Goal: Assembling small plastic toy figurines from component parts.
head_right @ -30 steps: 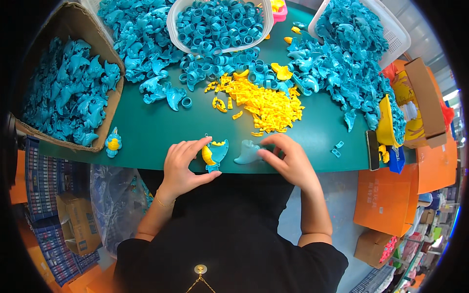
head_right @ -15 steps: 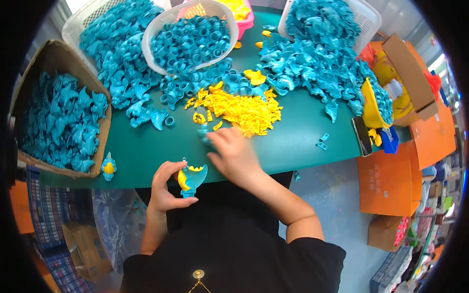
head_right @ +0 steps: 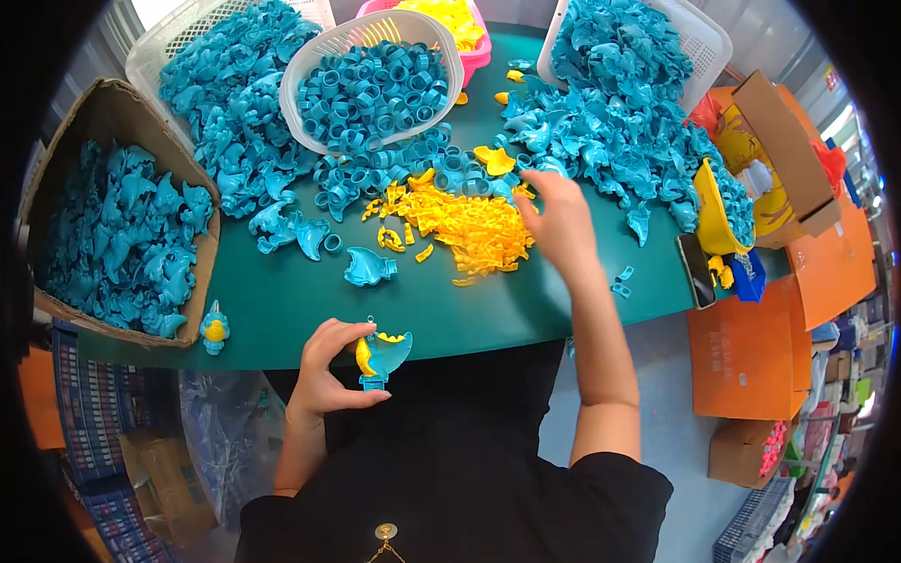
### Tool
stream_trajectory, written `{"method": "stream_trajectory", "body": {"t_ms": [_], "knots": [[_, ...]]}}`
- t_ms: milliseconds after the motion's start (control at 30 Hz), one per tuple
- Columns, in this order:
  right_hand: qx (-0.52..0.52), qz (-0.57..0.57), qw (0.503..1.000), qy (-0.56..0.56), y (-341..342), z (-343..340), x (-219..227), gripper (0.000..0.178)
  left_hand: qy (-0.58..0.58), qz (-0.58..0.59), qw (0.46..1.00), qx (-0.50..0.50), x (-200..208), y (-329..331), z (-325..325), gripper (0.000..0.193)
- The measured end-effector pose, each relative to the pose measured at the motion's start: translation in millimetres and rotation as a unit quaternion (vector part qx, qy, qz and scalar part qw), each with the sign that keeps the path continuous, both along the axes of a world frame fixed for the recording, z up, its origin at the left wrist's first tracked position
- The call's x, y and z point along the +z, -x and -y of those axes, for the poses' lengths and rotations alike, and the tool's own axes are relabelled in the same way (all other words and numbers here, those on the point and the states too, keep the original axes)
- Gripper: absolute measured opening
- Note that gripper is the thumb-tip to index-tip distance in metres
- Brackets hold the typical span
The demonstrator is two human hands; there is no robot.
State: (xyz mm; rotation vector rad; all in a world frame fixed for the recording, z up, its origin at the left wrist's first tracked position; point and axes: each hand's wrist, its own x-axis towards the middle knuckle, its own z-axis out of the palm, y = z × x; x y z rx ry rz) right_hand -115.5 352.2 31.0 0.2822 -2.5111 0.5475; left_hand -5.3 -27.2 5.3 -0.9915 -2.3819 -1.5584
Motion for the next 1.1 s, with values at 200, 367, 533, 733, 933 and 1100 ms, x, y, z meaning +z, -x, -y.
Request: {"method": "stream_trajectory", "body": {"t_ms": [200, 367, 533, 733, 933, 1100], "knots": [[-0.031, 0.07, 0.997, -0.002, 19, -43, -14, 0.033, 0.023, -0.004, 1.0, 0.008, 4, 1, -8, 0.079], [0.048, 0.148, 0.895, 0.419, -33, -6, 1, 0.034, 0.027, 0.002, 0.999, 0.022, 2, -5, -5, 0.079], [0.057, 0.307, 0.677, 0.666, -112, 24, -9, 0.038, 0.041, -0.008, 0.999, 0.022, 3, -1, -8, 0.079], [0.075, 0.3, 0.796, 0.52, -166, 61, -29, 0.042, 0.06, -0.015, 0.997, 0.046, 1, 1, -14, 0.078], [0.109, 0.267, 0.935, 0.205, -149, 48, 12, 0.044, 0.083, -0.018, 0.994, 0.075, 3, -4, -16, 0.077], [0.233, 0.249, 0.937, 0.076, -127, 44, 8, 0.057, 0.082, -0.04, 0.993, 0.078, 1, -3, -18, 0.08]]}}
